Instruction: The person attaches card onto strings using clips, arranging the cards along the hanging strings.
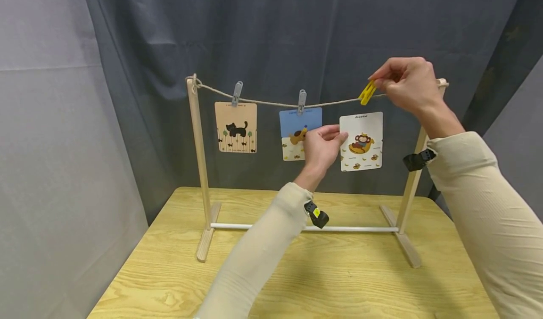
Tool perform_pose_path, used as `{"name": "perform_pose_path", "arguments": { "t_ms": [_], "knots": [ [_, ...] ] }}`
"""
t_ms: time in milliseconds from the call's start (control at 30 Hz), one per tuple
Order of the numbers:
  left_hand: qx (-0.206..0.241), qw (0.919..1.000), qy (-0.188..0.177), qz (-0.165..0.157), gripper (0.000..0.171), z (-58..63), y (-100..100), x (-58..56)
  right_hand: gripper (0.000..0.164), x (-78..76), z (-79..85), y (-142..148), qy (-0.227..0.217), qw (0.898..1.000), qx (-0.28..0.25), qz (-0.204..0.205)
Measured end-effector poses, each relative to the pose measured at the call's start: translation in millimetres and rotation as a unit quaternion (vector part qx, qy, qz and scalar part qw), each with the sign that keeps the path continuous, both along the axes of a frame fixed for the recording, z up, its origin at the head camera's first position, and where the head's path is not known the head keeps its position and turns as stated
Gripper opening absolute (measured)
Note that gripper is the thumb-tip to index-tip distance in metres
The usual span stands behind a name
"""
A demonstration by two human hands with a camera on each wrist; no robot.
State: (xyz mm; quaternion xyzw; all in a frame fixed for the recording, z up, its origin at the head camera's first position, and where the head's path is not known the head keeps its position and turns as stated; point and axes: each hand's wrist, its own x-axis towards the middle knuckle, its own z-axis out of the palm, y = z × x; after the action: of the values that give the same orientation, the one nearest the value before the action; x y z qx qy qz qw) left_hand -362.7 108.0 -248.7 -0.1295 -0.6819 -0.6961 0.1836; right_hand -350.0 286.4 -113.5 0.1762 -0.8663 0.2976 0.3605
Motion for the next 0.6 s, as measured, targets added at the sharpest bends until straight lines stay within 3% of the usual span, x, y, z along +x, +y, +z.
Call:
{"name": "perform_pose_path", "arguments": {
  "t_ms": [333,600],
  "knots": [
    [0.005,1.0000,-0.005,0.000,0.016,-1.6,2.5,1.9,0.015,0.1,-4.7,-2.4,-0.064,0.997,0.040,0.000],
    [0.001,1.0000,-0.002,0.001,0.016,0.0,0.2,2.6,0.018,0.0,-4.2,-5.0,-0.086,0.994,0.072,-0.013]
  ]
}}
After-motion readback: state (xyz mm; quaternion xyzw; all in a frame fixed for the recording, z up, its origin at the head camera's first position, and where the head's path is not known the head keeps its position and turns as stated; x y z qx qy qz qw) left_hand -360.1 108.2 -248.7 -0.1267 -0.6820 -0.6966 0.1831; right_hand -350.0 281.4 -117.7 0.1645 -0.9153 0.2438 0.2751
